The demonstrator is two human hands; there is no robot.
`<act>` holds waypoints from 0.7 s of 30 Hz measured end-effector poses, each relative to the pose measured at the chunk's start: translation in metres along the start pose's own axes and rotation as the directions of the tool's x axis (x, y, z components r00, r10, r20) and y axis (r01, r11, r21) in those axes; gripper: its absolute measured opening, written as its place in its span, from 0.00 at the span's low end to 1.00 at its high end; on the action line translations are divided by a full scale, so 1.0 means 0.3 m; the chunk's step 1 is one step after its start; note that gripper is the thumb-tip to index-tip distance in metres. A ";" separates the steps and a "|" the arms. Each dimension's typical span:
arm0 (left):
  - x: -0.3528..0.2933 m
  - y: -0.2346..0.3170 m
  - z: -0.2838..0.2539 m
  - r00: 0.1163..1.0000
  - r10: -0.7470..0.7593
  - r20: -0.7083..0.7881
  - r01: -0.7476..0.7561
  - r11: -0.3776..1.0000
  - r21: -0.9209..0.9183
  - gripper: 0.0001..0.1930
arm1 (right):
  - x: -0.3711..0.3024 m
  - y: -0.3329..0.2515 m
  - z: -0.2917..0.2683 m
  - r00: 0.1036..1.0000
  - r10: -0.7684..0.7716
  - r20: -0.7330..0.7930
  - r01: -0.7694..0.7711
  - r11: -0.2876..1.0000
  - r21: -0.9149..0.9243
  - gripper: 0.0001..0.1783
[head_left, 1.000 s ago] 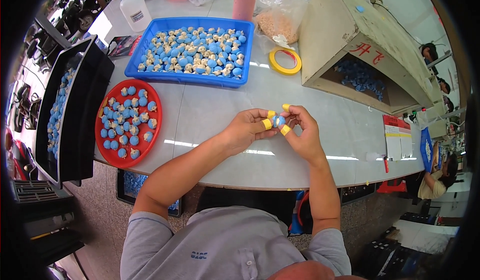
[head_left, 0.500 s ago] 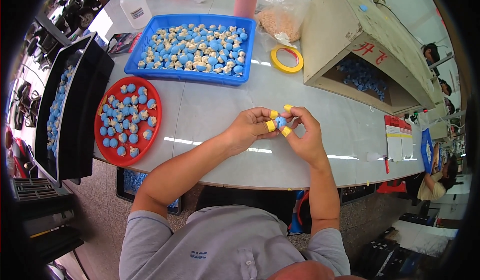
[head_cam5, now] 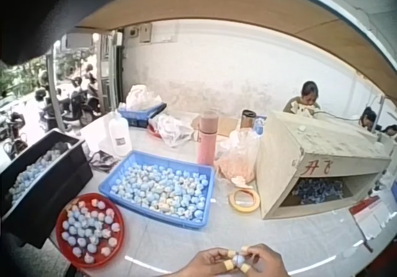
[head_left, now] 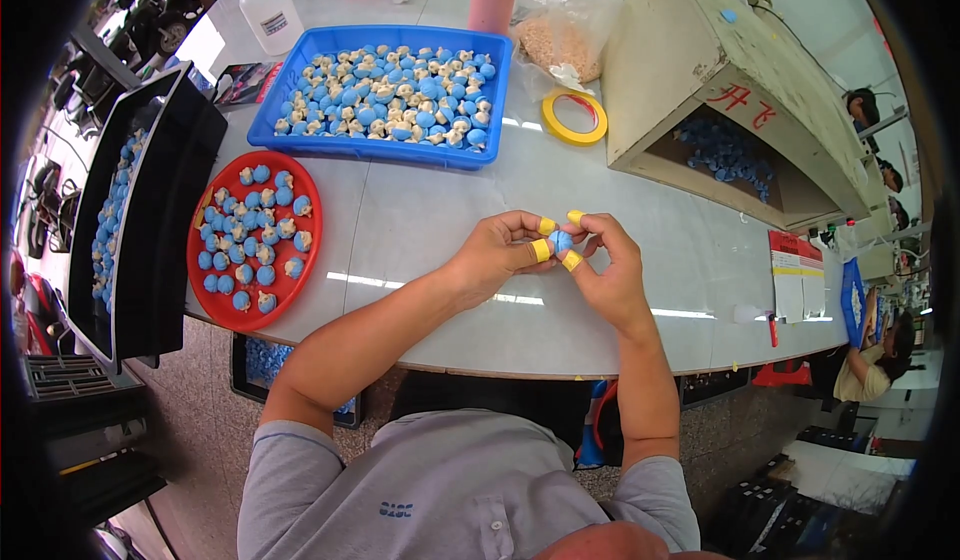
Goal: The person assembles small plastic toy figures by hand at a workbench, joining plastic toy parts with glue from a bottle.
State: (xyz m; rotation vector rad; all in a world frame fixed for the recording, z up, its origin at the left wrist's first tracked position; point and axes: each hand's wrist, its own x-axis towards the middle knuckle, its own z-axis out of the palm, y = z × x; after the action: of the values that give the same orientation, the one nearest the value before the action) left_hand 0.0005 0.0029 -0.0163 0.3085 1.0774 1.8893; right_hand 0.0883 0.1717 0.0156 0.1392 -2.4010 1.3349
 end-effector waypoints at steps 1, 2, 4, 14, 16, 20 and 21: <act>0.001 0.000 0.000 1.000 0.006 0.001 -0.006 1.000 0.004 0.13 | -0.002 0.002 0.002 1.000 -0.016 -0.009 0.016 1.000 0.005 0.24; 0.002 -0.001 0.000 1.000 0.011 0.002 -0.011 1.000 0.008 0.13 | -0.002 0.000 0.002 1.000 -0.016 -0.008 0.016 1.000 0.005 0.24; 0.000 -0.001 -0.002 1.000 0.009 -0.003 -0.009 1.000 -0.005 0.13 | -0.001 -0.004 0.005 0.999 -0.049 -0.011 0.049 0.998 -0.039 0.23; -0.004 -0.002 -0.003 0.999 0.046 0.005 -0.046 0.998 0.046 0.11 | -0.002 -0.003 0.010 1.000 0.012 -0.017 -0.012 1.000 0.007 0.22; -0.003 -0.003 -0.006 0.999 0.037 -0.001 -0.037 0.998 0.044 0.11 | -0.002 -0.005 0.012 0.997 -0.069 -0.020 0.068 0.997 -0.043 0.21; -0.005 -0.005 -0.002 0.998 0.059 -0.007 -0.058 0.996 0.061 0.11 | -0.001 0.001 0.008 1.000 0.010 -0.022 -0.010 1.000 0.005 0.21; -0.004 -0.008 -0.004 0.998 0.058 -0.007 -0.058 0.996 0.062 0.11 | -0.001 0.009 0.010 0.999 0.034 -0.018 -0.034 0.999 0.041 0.21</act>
State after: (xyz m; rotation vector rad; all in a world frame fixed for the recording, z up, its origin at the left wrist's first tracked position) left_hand 0.0019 0.0019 -0.0185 0.3706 1.1448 1.9127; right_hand 0.0869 0.1706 0.0121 0.0972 -2.3717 1.3954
